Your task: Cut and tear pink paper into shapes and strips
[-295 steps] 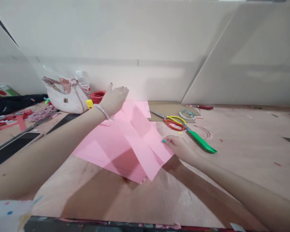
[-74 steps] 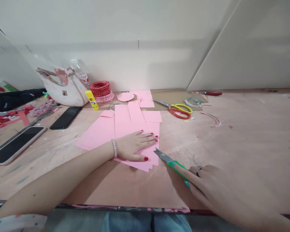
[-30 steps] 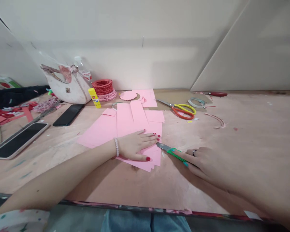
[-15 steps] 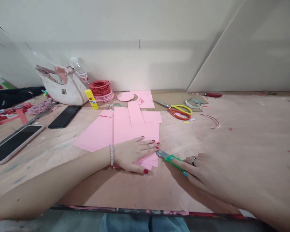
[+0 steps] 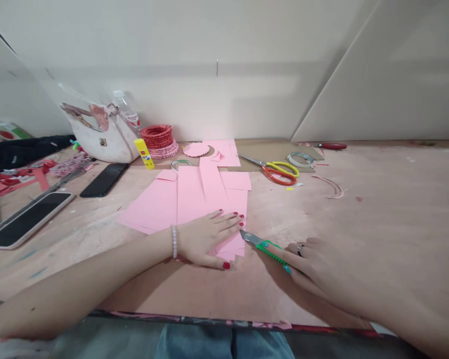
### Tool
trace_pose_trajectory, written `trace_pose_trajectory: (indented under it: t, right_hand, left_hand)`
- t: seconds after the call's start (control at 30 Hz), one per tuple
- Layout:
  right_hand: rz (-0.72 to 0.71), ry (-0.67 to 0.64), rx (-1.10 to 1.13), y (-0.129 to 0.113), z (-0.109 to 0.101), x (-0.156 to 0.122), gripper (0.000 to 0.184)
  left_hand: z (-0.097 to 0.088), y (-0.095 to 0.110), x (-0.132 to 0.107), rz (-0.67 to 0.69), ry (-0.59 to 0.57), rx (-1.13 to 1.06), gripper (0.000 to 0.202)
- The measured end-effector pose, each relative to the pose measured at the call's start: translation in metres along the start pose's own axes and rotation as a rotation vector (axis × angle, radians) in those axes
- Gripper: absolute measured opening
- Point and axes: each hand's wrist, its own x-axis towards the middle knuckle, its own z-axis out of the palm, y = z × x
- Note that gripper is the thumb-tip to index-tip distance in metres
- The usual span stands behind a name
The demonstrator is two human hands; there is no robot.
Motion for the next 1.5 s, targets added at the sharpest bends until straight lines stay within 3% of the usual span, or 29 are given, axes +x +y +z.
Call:
trace_pose_trajectory:
  t: [0.27,0.5,0.73,0.9,1.07,1.2,1.5]
  right_hand:
    - [-0.022,0.055,0.013,0.001,-0.004,0.013,0.064]
    - [-0.050,0.053,0.040,-0.008,-0.011,-0.004,0.067]
    - [-0.043,0.115,0.062,-0.014,-0.006,-0.005,0.061]
    - [-0.046,0.174,0.008,-0.013,-0.006,0.000,0.059]
    - [0.005,0.175,-0.083,-0.014,-0.004,-0.006,0.060]
    - [-0.076,0.148,-0.112,-0.014,-0.002,-0.004,0.065]
    - [-0.042,0.119,0.002,-0.010,0.006,-0.004,0.063]
  left_hand:
    - [-0.002,0.001,0.000,0.001,-0.022,0.018,0.088]
    - [-0.005,0.014,-0.003,0.020,-0.051,-0.043,0.082]
    - [-0.006,0.015,-0.003,-0.109,-0.033,-0.043,0.084]
    - [-0.006,0.015,-0.003,-0.114,-0.048,-0.034,0.085]
    - [-0.006,0.016,-0.003,-0.124,-0.054,-0.026,0.085]
    - [-0.005,0.015,-0.003,-0.119,-0.039,-0.025,0.084]
    - [-0.001,0.014,-0.003,-0.108,-0.015,0.006,0.083]
